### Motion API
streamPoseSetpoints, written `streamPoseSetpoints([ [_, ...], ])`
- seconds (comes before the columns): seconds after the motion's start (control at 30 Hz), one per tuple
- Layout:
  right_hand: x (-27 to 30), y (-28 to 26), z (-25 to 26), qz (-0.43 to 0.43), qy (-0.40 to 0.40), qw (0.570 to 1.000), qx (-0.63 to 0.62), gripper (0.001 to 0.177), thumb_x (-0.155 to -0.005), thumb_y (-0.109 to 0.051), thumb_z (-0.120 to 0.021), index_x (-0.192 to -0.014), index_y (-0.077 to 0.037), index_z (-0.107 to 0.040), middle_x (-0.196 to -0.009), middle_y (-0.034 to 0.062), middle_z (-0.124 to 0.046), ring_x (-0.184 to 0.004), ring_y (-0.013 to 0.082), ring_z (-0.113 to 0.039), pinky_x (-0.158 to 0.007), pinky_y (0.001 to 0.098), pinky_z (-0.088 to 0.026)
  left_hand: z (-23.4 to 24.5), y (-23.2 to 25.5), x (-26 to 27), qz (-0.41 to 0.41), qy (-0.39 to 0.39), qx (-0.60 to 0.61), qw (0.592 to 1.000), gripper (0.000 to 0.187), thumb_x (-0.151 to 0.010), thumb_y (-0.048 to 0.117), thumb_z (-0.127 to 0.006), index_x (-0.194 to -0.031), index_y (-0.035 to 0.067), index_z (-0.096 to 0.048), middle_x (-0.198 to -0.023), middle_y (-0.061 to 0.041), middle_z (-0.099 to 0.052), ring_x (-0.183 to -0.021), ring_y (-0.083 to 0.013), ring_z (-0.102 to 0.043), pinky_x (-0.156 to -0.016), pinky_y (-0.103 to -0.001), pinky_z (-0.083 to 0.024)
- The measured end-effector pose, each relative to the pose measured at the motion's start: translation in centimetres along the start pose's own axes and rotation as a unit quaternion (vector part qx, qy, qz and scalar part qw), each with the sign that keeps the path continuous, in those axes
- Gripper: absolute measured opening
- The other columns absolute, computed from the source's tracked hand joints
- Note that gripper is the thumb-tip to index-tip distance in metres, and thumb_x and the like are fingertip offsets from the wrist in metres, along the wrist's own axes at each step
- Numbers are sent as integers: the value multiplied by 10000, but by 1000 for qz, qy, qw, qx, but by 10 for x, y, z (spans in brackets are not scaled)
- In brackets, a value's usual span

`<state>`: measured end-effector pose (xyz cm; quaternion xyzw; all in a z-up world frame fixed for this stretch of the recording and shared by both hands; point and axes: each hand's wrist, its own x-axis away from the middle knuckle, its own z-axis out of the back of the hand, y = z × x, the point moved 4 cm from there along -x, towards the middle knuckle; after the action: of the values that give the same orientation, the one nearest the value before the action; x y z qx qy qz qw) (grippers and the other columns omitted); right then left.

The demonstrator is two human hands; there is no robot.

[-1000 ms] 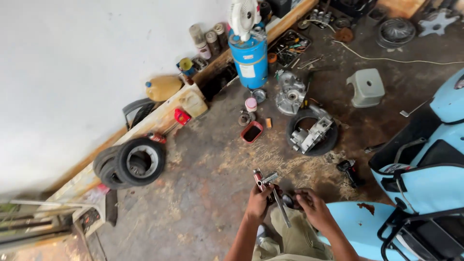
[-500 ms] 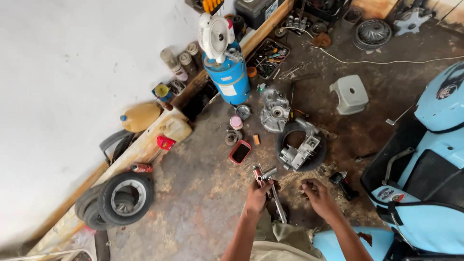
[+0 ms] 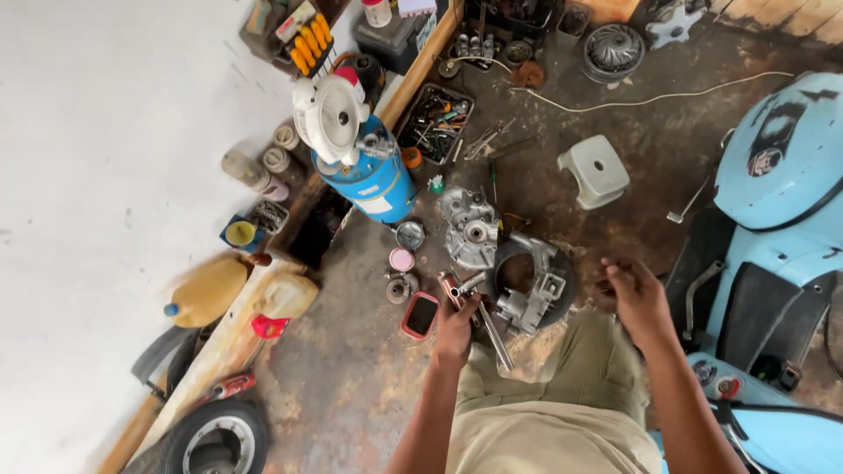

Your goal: The person wipes tools in a tray with a dark cloth, then walks to a maroon scooter and wipes its floorboard, seat area, and handlebar with the cloth. They return to the workbench, pick up a spark plug and a socket wrench, wipe the spark plug with a cloth, and handle the wrench near engine parts on the floor.

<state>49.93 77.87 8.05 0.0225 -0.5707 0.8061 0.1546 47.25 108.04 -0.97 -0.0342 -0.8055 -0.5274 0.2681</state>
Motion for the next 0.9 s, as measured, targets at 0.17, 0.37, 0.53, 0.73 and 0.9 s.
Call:
streamPoseSetpoints([
  [0.17, -44, -45, -5, 29, 43, 989, -140, 263, -1131, -154, -574, -1264, 62, -646, -1047, 265, -677, -904, 312, -659, -826, 456, -550, -34, 51, -42, 15, -16, 16, 1000, 172, -903, 75, -769, -930, 24, -606, -788, -101, -630, -674, -210, -625, -630, -346, -521],
  [0.37, -138, -45, -45, 34, 5, 990, -134, 294, -1041, -220, -660, -1194, 25, -712, -980, 257, -716, -866, 317, -692, -768, 467, -583, -60, 43, -116, 51, -3, 73, 996, 135, -934, 57, -707, -987, 11, -592, -846, -166, -691, -741, -273, -710, -680, -395, -571],
  [0.53, -258, -42, -80, -1, -94, 990, -105, 336, -1028, -251, -658, -1179, 43, -714, -983, 275, -726, -838, 350, -707, -764, 489, -591, -94, 20, -183, 53, 34, 0, 998, 120, -931, 91, -725, -998, 44, -637, -865, -87, -618, -780, -208, -617, -693, -377, -523],
  [0.73, -505, -22, -62, -87, -163, 982, -43, 398, -968, -246, -624, -1195, 75, -690, -1144, 138, -773, -981, 213, -707, -848, 322, -507, -239, -16, -310, 46, 61, 115, 990, 97, -949, 34, -657, -1032, -15, -653, -908, -85, -629, -819, -185, -551, -798, -318, -458],
  [0.9, -622, -23, -9, -146, -241, 954, 99, 399, -1000, -304, -554, -1216, -10, -717, -1066, 100, -803, -743, 198, -671, -633, 336, -482, -371, -16, -383, 97, 113, 179, 973, 147, -954, 10, -672, -1096, -26, -663, -970, -86, -621, -908, -186, -542, -877, -332, -417],
])
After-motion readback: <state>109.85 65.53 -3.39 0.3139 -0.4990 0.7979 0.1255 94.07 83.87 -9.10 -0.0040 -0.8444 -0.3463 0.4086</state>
